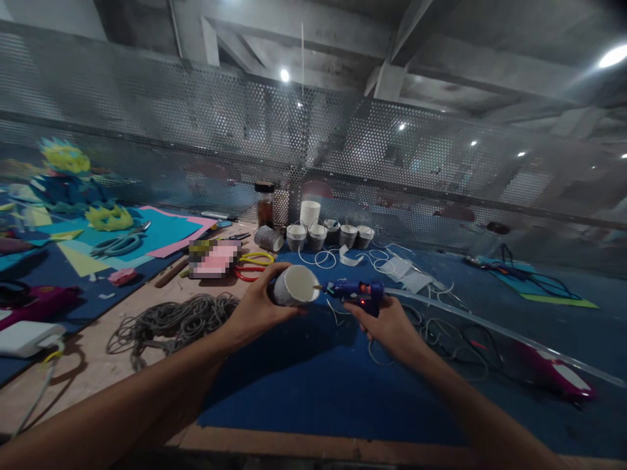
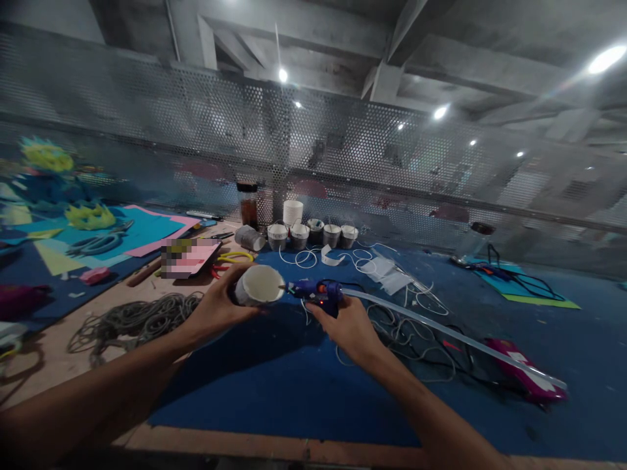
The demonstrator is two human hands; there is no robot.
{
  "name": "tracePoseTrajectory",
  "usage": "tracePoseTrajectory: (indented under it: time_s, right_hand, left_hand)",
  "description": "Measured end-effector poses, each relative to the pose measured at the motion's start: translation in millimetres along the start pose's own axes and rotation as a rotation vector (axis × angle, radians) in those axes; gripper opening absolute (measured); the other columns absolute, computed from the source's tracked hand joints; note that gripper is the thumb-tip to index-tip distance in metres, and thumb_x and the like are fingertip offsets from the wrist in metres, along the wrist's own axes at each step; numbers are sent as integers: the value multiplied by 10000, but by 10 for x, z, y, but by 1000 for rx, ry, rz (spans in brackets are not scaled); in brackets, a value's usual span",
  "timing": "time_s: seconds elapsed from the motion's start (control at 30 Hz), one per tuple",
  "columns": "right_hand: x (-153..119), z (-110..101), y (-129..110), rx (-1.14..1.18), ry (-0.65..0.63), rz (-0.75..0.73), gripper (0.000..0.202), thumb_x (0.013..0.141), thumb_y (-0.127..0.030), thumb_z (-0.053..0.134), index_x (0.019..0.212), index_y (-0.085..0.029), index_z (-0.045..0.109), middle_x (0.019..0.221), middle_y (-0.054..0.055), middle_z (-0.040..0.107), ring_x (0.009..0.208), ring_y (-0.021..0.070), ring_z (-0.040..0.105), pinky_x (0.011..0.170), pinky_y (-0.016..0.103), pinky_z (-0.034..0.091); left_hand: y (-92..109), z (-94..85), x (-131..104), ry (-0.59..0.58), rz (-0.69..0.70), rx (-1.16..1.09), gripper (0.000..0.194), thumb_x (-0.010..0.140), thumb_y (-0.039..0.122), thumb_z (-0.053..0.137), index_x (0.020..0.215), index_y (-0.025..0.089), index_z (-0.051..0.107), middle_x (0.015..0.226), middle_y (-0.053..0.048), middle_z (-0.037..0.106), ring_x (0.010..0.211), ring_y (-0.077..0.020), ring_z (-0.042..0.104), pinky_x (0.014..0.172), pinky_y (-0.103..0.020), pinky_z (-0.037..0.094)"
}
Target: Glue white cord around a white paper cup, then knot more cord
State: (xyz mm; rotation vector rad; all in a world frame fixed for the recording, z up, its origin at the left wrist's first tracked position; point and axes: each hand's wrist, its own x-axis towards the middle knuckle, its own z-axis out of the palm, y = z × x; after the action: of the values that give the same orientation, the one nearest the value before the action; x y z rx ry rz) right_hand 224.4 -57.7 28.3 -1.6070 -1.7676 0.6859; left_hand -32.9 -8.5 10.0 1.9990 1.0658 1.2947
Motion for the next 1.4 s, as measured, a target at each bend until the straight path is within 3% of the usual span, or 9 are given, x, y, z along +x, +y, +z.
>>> tracePoseTrajectory:
  time_s: [0.3, 0.47, 0.73, 1.1, 1.4]
  right_hand:
    - [-4, -22, -48, 90, -66, 69, 454, 839, -590, 588, 651, -177, 588, 537, 0, 590, 431, 112, 547, 451, 222, 440]
    - [-7, -57, -75, 184, -70, 18, 514, 877, -569, 553, 550, -173, 543, 506, -2, 565, 414, 94, 531, 503, 217, 452]
    - [6, -10, -34, 248, -93, 14, 506, 881, -563, 555, 562, -170, 552, 506, -8, 554, 415, 91, 521, 485, 208, 419]
    - [4, 6, -67, 303, -94, 5, 504, 900, -523, 552, 544, -166, 535, 486, -20, 522, 407, 73, 495, 477, 191, 401]
    - [16, 16, -61, 349, -100, -13, 500, 903, -532, 539, 561, -168, 528, 496, -24, 511, 409, 73, 476, 479, 195, 390]
  left_hand:
    - [-10, 8, 16, 3, -32, -64, 728, 592, 339, 841, 1221, 210, 497, 1238, -77, 589, 1182, -262, 547, 1023, -378, 424]
    - [-12, 15, 0, -56, -72, -93, 763, 580, 377, 853, 1239, 205, 508, 1192, -73, 611, 1131, -250, 575, 1015, -384, 430]
    - [-20, 20, 2, -94, -135, -105, 818, 562, 406, 863, 1252, 202, 474, 1158, -78, 619, 1081, -245, 597, 974, -378, 454]
    - [38, -33, 7, -180, -273, -229, 666, 682, 447, 771, 1265, 216, 544, 1225, -88, 647, 1143, -283, 579, 984, -383, 450]
    - [62, -24, 5, -149, -239, -203, 696, 638, 427, 803, 1239, 178, 557, 1156, -109, 683, 1092, -293, 618, 956, -420, 486]
